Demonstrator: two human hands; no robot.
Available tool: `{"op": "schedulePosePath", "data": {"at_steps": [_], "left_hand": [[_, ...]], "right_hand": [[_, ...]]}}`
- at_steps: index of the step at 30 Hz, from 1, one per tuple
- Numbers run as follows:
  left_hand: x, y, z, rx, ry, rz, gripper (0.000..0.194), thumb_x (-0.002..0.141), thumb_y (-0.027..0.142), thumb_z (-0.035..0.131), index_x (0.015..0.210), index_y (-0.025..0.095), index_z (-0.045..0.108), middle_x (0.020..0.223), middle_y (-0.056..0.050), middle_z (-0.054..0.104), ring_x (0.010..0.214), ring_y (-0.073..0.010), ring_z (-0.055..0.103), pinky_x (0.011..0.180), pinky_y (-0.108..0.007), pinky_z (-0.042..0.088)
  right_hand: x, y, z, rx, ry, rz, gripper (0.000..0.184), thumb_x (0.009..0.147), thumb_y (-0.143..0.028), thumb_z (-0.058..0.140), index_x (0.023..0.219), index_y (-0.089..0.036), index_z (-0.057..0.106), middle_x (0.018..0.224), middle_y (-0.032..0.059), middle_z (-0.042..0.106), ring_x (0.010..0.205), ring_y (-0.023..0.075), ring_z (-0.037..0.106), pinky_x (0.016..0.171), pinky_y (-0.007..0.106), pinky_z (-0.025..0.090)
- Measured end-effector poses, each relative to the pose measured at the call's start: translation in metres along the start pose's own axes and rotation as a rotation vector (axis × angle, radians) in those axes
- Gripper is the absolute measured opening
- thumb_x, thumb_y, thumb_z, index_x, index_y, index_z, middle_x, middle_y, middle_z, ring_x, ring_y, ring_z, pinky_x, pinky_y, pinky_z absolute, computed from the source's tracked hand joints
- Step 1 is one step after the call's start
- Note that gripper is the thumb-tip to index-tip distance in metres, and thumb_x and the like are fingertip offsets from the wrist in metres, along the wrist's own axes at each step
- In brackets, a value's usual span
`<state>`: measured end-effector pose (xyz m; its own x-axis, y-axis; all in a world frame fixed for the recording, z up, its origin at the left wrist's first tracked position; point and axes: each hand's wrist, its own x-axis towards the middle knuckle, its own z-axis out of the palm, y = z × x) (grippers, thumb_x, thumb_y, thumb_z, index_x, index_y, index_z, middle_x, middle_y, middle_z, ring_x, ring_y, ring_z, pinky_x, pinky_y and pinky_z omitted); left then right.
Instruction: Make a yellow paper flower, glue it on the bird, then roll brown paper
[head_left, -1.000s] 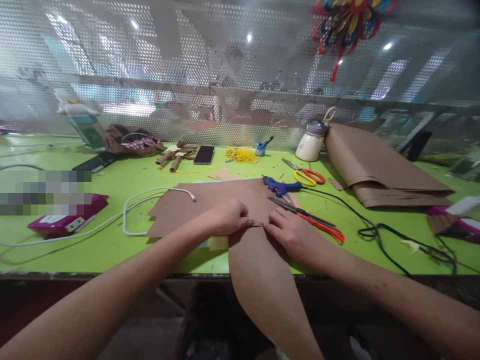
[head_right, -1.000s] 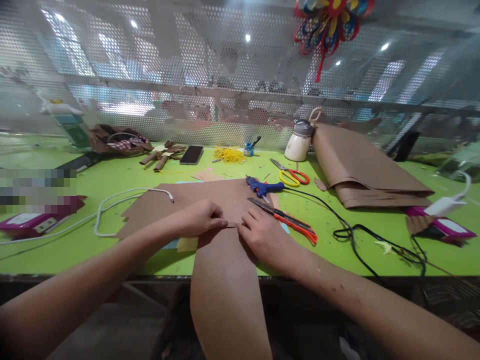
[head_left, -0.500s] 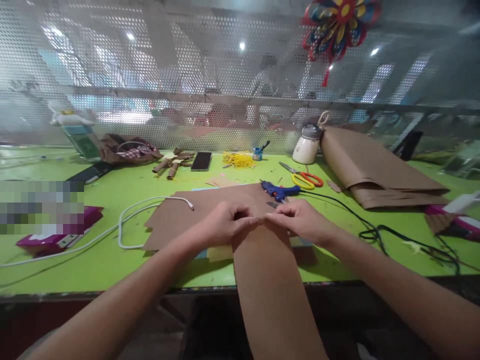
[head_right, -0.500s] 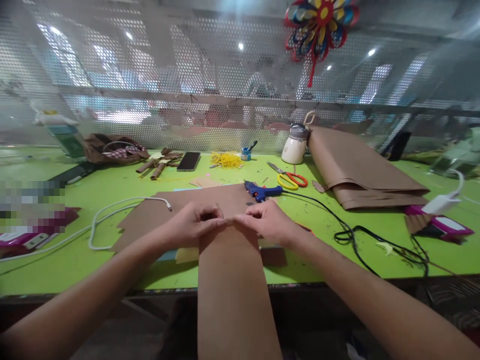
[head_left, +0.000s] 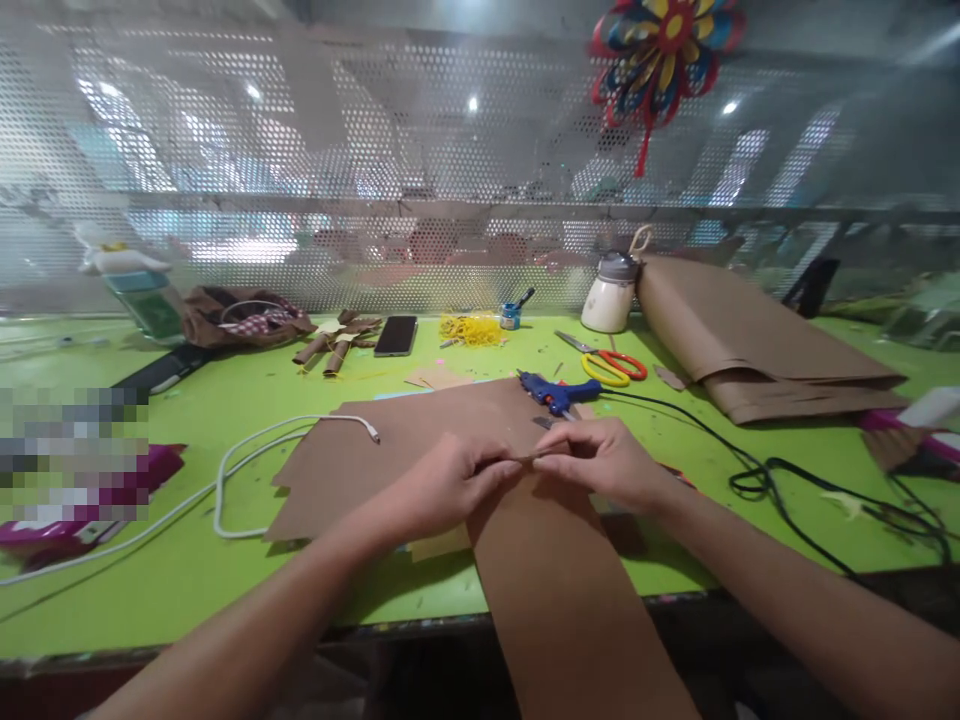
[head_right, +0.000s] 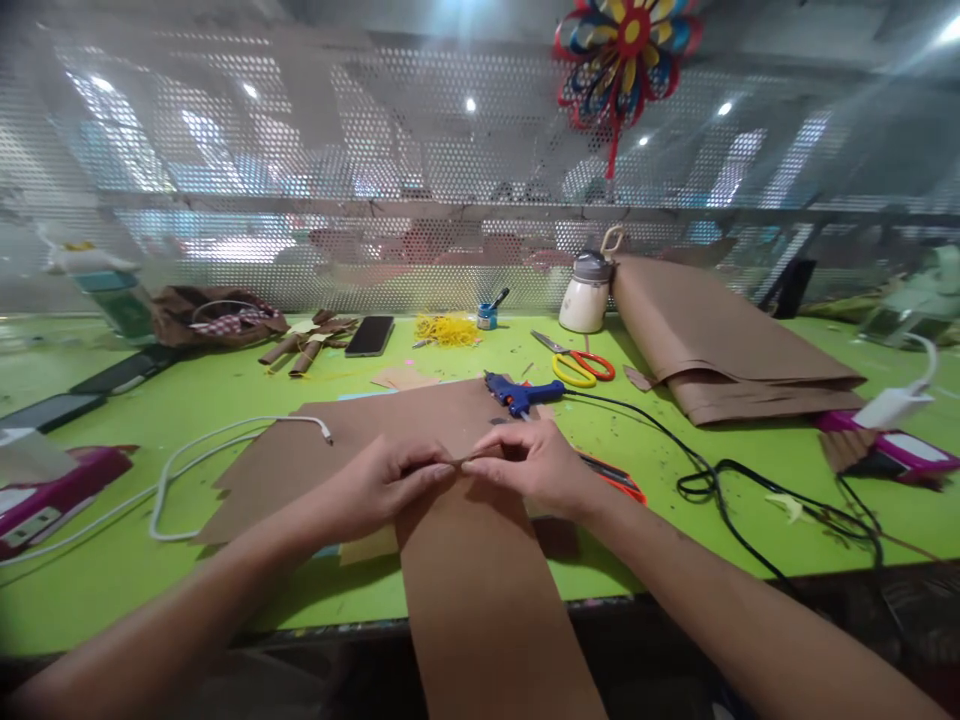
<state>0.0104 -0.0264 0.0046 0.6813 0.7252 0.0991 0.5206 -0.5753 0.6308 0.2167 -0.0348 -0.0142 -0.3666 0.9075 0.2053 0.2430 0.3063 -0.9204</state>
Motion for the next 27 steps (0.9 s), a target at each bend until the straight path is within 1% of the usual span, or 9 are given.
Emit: {"op": "schedulePosePath", "data": {"at_steps": [3, 6, 8, 11, 14, 18, 22, 24, 27], "left_hand": [[-0.001, 0.001, 0.005, 0.046, 0.032, 0.014, 0.034, 0.089, 0.038, 0.038, 0.086, 0.015, 0.064, 0.073, -0.002, 0.063, 0.064, -0.0109, 0.051, 0.059, -0.020, 0.036], [-0.002, 0.002, 0.009, 0.064, 0.044, 0.033, 0.031, 0.089, 0.035, 0.039, 0.088, 0.016, 0.063, 0.076, -0.003, 0.064, 0.065, -0.0111, 0.052, 0.058, -0.020, 0.036], [-0.002, 0.002, 0.009, 0.077, 0.038, 0.039, 0.029, 0.089, 0.034, 0.039, 0.089, 0.017, 0.063, 0.077, -0.002, 0.064, 0.065, -0.0110, 0.052, 0.058, -0.020, 0.035], [-0.003, 0.003, 0.008, 0.125, 0.020, 0.049, 0.030, 0.090, 0.033, 0.038, 0.085, 0.016, 0.062, 0.071, -0.001, 0.061, 0.062, -0.0099, 0.049, 0.056, -0.020, 0.033], [-0.003, 0.003, 0.007, 0.169, 0.005, 0.053, 0.034, 0.090, 0.035, 0.036, 0.074, 0.015, 0.058, 0.061, 0.001, 0.053, 0.056, -0.0084, 0.043, 0.052, -0.019, 0.029], [-0.002, 0.001, 0.005, 0.147, 0.003, 0.023, 0.036, 0.090, 0.038, 0.036, 0.070, 0.014, 0.055, 0.058, 0.002, 0.048, 0.055, -0.0082, 0.041, 0.051, -0.020, 0.027], [0.000, -0.007, 0.002, 0.049, -0.025, -0.032, 0.036, 0.089, 0.040, 0.037, 0.071, 0.015, 0.055, 0.059, 0.003, 0.049, 0.055, -0.0082, 0.042, 0.051, -0.019, 0.028], [-0.001, -0.010, 0.000, -0.016, -0.049, -0.079, 0.036, 0.088, 0.042, 0.038, 0.070, 0.015, 0.054, 0.057, 0.003, 0.050, 0.053, -0.0084, 0.043, 0.050, -0.019, 0.030], [-0.004, -0.010, -0.006, -0.127, -0.091, -0.173, 0.036, 0.087, 0.045, 0.037, 0.071, 0.016, 0.051, 0.058, 0.002, 0.055, 0.051, -0.0097, 0.048, 0.049, -0.019, 0.034]], "right_hand": [[0.000, 0.001, 0.002, 0.044, -0.051, 0.046, 0.029, 0.068, -0.039, 0.070, 0.082, -0.014, 0.069, 0.071, 0.0033, 0.064, 0.063, 0.0123, 0.054, 0.053, 0.022, 0.042], [-0.001, 0.000, 0.006, 0.018, -0.001, 0.028, 0.026, 0.069, -0.038, 0.068, 0.069, -0.012, 0.066, 0.063, 0.0017, 0.059, 0.059, 0.0107, 0.050, 0.051, 0.021, 0.038], [-0.002, 0.000, 0.008, -0.018, 0.039, -0.008, 0.025, 0.071, -0.036, 0.067, 0.065, -0.012, 0.065, 0.060, 0.0008, 0.057, 0.056, 0.0098, 0.046, 0.051, 0.022, 0.035], [-0.004, -0.001, 0.009, -0.075, 0.086, -0.042, 0.024, 0.072, -0.035, 0.066, 0.066, -0.012, 0.067, 0.060, 0.0016, 0.058, 0.056, 0.0101, 0.046, 0.051, 0.022, 0.033], [-0.005, 0.000, 0.008, -0.090, 0.108, -0.023, 0.025, 0.070, -0.037, 0.067, 0.064, -0.012, 0.068, 0.058, 0.0023, 0.059, 0.054, 0.0102, 0.045, 0.049, 0.023, 0.033], [-0.004, 0.003, 0.002, 0.030, 0.070, 0.090, 0.029, 0.069, -0.041, 0.067, 0.072, -0.012, 0.071, 0.060, 0.0030, 0.061, 0.055, 0.0105, 0.047, 0.049, 0.023, 0.035], [-0.004, 0.008, -0.006, 0.185, 0.115, 0.194, 0.031, 0.068, -0.043, 0.068, 0.072, -0.012, 0.070, 0.051, -0.0018, 0.051, 0.045, 0.0064, 0.039, 0.043, 0.020, 0.028], [-0.003, 0.009, -0.008, 0.233, 0.145, 0.183, 0.029, 0.067, -0.041, 0.069, 0.070, -0.013, 0.070, 0.051, -0.0026, 0.049, 0.045, 0.0060, 0.038, 0.042, 0.020, 0.028], [-0.002, 0.009, -0.009, 0.306, 0.233, 0.130, 0.025, 0.065, -0.038, 0.071, 0.069, -0.013, 0.069, 0.058, -0.0006, 0.054, 0.051, 0.0079, 0.044, 0.045, 0.021, 0.033]]}}
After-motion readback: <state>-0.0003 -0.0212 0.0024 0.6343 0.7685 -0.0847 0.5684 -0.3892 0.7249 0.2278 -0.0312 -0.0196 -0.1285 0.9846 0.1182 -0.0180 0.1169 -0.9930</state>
